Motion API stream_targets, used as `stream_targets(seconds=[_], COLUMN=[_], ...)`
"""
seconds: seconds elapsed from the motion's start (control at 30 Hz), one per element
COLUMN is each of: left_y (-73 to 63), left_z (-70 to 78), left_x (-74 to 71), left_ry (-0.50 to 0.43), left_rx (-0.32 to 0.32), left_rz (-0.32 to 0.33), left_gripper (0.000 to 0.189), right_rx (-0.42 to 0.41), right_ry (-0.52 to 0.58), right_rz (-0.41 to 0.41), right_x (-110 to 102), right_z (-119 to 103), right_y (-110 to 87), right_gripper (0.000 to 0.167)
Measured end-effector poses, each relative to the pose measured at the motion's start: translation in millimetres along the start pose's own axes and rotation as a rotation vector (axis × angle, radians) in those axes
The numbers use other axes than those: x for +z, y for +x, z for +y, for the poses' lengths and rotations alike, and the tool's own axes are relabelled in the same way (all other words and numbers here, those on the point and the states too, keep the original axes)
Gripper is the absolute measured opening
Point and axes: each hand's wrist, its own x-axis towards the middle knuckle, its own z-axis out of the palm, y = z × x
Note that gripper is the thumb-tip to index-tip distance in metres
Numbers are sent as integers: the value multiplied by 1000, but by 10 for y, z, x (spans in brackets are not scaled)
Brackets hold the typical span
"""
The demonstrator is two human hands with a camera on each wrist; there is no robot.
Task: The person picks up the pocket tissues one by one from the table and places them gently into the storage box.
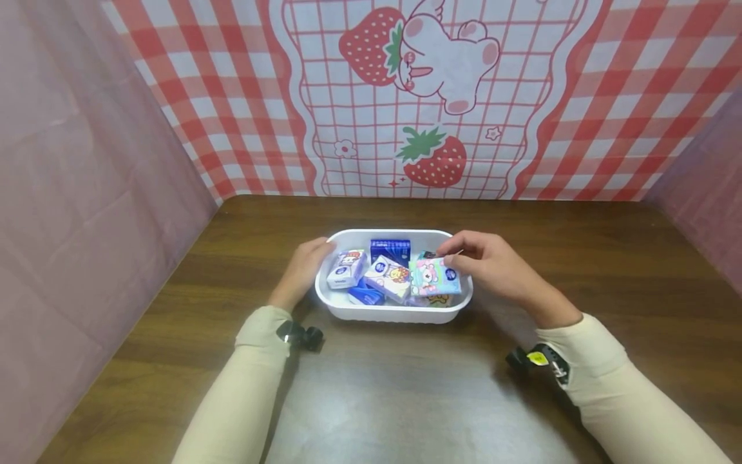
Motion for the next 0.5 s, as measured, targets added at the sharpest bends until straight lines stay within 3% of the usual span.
stream_targets(seconds=[0.5], left_y=[4], left_z=[-9], left_x=[-7], left_ry=[-11], left_rx=[10], left_rz=[2], left_gripper=[34], right_rx=[-21], right_ry=[-30], right_rz=[-8], right_x=[56], right_z=[-10], right_y=[15], right_gripper=[16])
